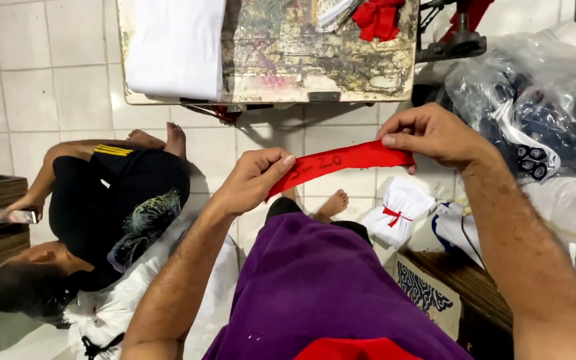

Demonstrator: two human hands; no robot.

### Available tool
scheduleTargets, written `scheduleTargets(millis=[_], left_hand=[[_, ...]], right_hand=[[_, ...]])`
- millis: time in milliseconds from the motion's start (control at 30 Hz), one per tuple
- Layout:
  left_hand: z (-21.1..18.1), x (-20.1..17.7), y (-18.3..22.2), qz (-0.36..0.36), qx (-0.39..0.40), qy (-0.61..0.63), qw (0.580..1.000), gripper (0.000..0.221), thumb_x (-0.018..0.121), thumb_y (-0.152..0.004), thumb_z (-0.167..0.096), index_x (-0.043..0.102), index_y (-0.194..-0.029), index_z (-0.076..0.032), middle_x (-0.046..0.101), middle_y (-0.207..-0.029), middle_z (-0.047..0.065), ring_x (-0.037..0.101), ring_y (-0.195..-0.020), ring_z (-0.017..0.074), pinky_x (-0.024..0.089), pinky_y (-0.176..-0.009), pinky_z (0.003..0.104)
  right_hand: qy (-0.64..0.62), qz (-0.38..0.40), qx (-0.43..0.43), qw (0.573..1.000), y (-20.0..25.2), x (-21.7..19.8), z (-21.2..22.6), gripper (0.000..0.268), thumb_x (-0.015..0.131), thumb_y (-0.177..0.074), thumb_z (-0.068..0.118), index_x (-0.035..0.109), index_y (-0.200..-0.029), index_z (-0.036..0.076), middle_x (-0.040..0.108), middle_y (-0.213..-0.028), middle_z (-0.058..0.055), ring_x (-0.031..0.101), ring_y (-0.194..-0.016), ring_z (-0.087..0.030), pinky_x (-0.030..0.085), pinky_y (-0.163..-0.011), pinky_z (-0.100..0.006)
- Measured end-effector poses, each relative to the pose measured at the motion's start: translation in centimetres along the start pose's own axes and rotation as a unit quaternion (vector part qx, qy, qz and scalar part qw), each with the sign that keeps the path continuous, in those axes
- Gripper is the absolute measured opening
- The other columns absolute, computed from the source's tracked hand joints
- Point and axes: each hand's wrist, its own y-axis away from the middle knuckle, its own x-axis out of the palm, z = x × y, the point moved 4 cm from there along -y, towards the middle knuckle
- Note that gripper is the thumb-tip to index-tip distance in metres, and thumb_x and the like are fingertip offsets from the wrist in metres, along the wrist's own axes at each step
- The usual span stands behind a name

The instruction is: Folding white fabric pieces and tying them into bundles using colored fabric strips on a production table.

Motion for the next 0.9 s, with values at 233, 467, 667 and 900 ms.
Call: scheduleTargets(millis=[233, 467, 667, 900], left_hand=[[-1.6, -3.4, 0.0, 0.032, -0.009, -0.067, 0.997, 0.034, 0.054, -0.106, -0.028, 0.064, -0.078, -0.011, 0.049, -0.065, -0.009, 0.042, -0.058, 0.0031, 0.034, -0.053, 0.021], [2.8, -17.5, -3.2, -0.032, -0.037, -0.117, 0.992, 0.038, 0.057, -0.106, -0.027, 0.056, -0.070, -0.015, 0.043, -0.061, -0.009, 0.037, -0.058, 0.0041, 0.032, -0.055, 0.024], [11.9, -35.3, -9.1, -0.393, -0.022, -0.243, 0.887, 0.055, 0.075, -0.089, -0.042, 0.060, -0.129, -0.008, 0.059, -0.117, 0.012, 0.052, -0.111, 0.0267, 0.043, -0.091, 0.044], [15.5, -46.3, -14.4, -0.326, -0.193, -0.168, 0.910, 0.094, 0.082, -0.066, -0.064, 0.055, -0.131, -0.001, 0.060, -0.128, 0.013, 0.058, -0.117, 0.0256, 0.047, -0.098, 0.038]], right_hand=[[0.040, 0.012, 0.103, 0.994, -1.7, -1.1, -3.4, 0.024, 0.067, -0.094, 0.011, 0.074, -0.112, -0.004, 0.069, -0.069, -0.011, 0.056, -0.047, -0.014, 0.048, -0.040, -0.025], [0.071, 0.004, 0.173, 0.982, -1.8, -4.9, -9.8, 0.021, 0.068, -0.093, 0.015, 0.077, -0.090, -0.005, 0.063, -0.060, -0.010, 0.057, -0.054, -0.017, 0.045, -0.052, -0.030], [-0.046, -0.127, 0.062, 0.989, -8.1, -0.1, -2.4, 0.023, 0.057, -0.100, 0.014, 0.063, -0.112, -0.004, 0.047, -0.063, -0.007, 0.043, -0.056, -0.014, 0.033, -0.052, -0.028], [-0.028, -0.291, 0.163, 0.942, -15.3, -0.1, 3.5, 0.035, 0.059, -0.096, 0.005, 0.062, -0.128, -0.007, 0.063, -0.087, -0.016, 0.061, -0.077, -0.022, 0.050, -0.080, -0.032]])
